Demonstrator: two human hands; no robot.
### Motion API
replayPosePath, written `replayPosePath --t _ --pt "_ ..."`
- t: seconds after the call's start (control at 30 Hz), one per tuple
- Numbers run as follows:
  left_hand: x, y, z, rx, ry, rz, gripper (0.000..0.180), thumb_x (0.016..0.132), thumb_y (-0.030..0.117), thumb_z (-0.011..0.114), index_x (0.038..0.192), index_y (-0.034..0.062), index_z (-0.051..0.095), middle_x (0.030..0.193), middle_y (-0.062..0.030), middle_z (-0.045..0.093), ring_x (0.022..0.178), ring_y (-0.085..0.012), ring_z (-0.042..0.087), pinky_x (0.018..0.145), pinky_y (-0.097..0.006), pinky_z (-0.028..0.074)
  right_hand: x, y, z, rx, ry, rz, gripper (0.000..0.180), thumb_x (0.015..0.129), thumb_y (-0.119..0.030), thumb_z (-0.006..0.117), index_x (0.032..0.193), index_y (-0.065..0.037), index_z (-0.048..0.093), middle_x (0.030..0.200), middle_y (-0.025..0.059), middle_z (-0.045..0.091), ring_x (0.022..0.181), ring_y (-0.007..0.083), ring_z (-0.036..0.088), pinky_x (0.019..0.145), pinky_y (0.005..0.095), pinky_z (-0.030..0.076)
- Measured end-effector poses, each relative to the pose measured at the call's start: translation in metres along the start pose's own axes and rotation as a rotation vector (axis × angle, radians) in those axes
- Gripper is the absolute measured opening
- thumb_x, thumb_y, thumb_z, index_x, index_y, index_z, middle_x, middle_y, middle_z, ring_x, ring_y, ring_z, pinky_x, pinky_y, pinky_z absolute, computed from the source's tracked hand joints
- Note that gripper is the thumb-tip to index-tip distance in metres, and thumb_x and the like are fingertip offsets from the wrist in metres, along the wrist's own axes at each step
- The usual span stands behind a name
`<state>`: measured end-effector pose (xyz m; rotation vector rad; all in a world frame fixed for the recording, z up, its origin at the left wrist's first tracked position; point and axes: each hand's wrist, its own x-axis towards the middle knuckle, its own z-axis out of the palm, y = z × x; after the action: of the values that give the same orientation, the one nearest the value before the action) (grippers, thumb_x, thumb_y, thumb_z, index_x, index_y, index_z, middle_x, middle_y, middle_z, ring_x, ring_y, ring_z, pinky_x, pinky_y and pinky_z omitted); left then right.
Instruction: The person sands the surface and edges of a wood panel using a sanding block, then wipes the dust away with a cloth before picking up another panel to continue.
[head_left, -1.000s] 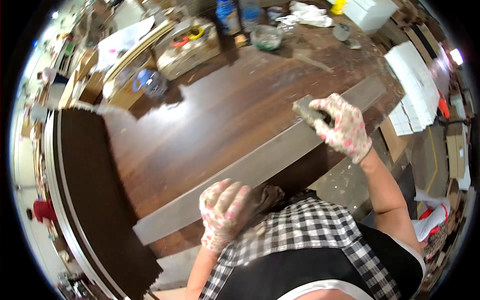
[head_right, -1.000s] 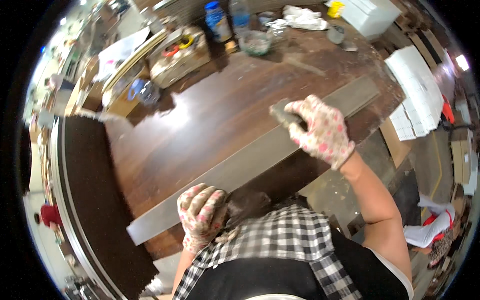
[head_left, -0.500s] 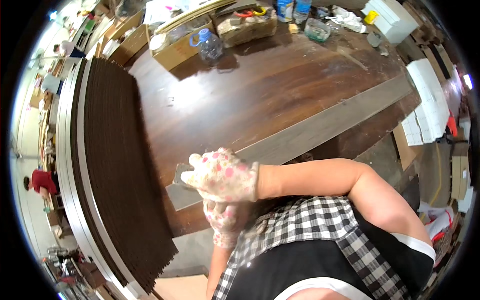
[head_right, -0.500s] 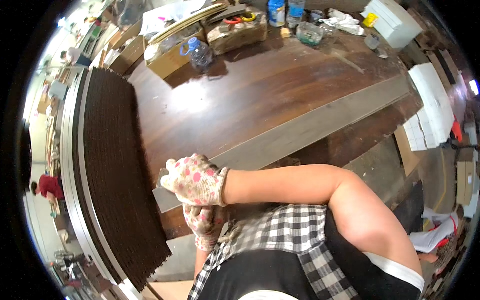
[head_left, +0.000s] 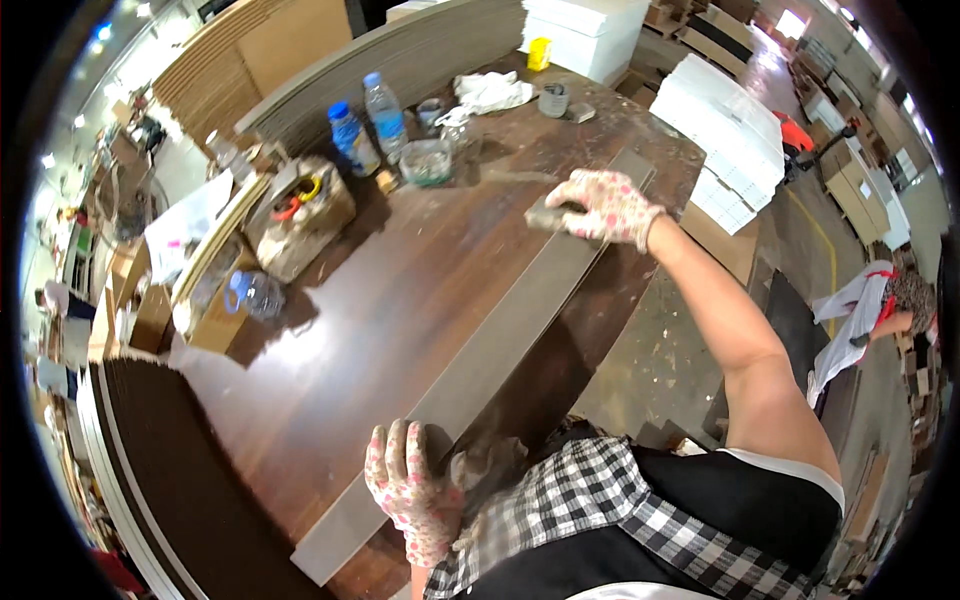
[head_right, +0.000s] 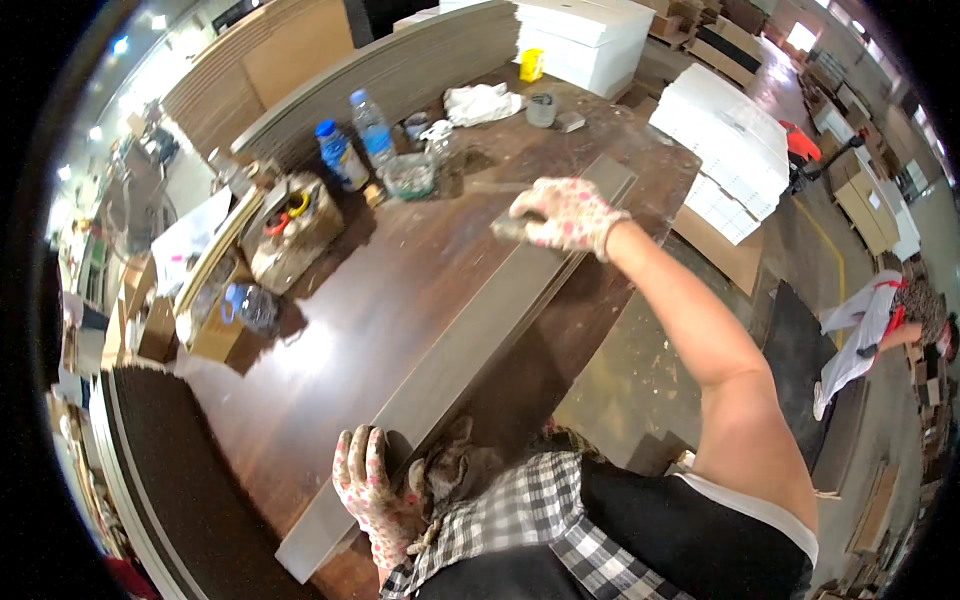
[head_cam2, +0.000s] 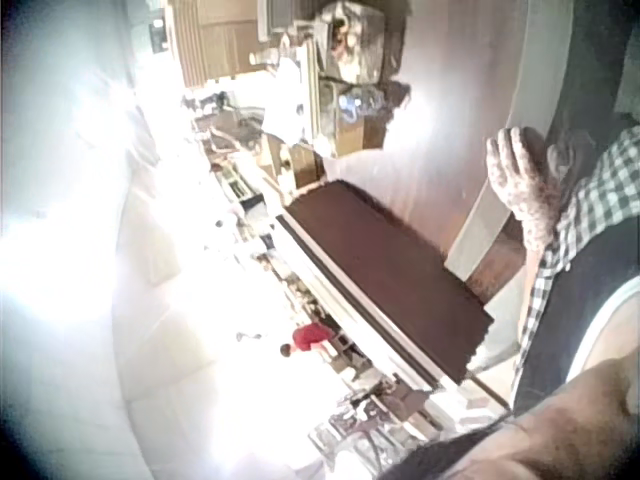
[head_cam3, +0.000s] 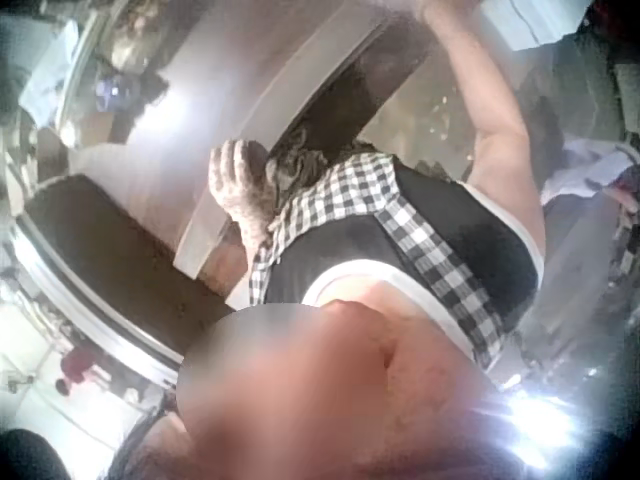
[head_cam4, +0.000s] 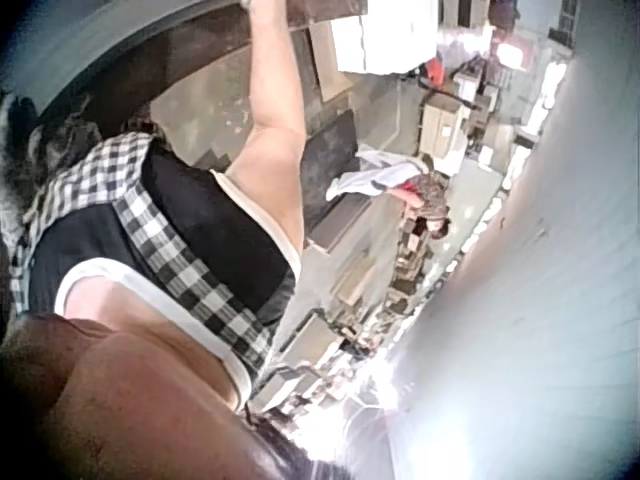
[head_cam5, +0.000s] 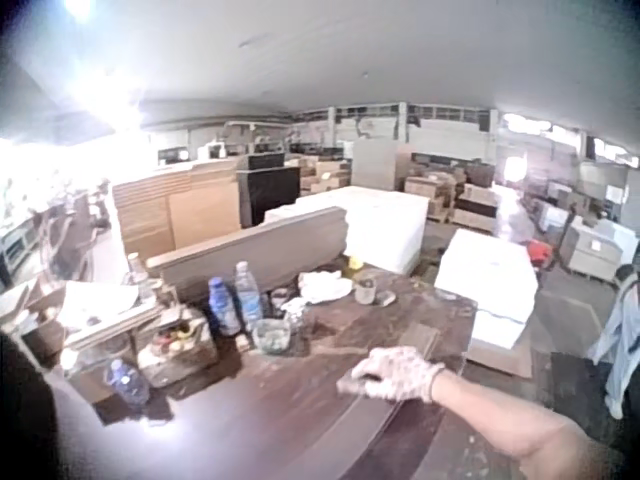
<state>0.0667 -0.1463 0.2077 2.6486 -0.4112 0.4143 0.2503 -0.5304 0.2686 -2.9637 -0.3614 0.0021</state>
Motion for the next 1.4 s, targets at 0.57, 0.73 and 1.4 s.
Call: replayPosePath --t 0.57,0.73,1.4 --pt "0.027 0.013 0.031 0.078 -0.095 -0.054 0.073 0.070 0.041 0.078 0.129 0.0038 0.056 0.121 -0.0167 0.061 0.111 -0.0387 0.056 0.096 -0.049 0.043 -0.078 0.202 0.006 0.372 0.459 0.276 0.030 0.081 -0.013 0.070 0.111 -0.010 0.068 0.111 0.0065 0.068 0.107 0.0229 0.065 0.095 0.0369 0.051" --pt "0.047 0.036 0.007 0.132 -0.088 0.037 0.078 0.073 0.044 0.083 0.133 -0.0001 0.058 0.113 -0.0250 0.064 0.100 -0.0409 0.062 0.085 -0.049 0.051 -0.068 0.221 0.001 0.515 0.506 0.288 0.038 0.080 -0.013 0.072 0.118 -0.010 0.066 0.117 0.0043 0.068 0.111 0.0222 0.064 0.103 0.0371 0.049" --pt "0.023 0.014 0.032 0.134 -0.023 0.008 0.073 0.086 0.061 0.063 0.132 0.0046 0.055 0.122 -0.0180 0.061 0.111 -0.0389 0.057 0.096 -0.049 0.043 -0.106 0.086 0.078 0.300 0.790 -0.053 0.052 0.075 -0.016 0.070 0.126 -0.018 0.061 0.093 0.0106 0.058 0.083 0.0280 0.063 0.064 0.0392 0.057"
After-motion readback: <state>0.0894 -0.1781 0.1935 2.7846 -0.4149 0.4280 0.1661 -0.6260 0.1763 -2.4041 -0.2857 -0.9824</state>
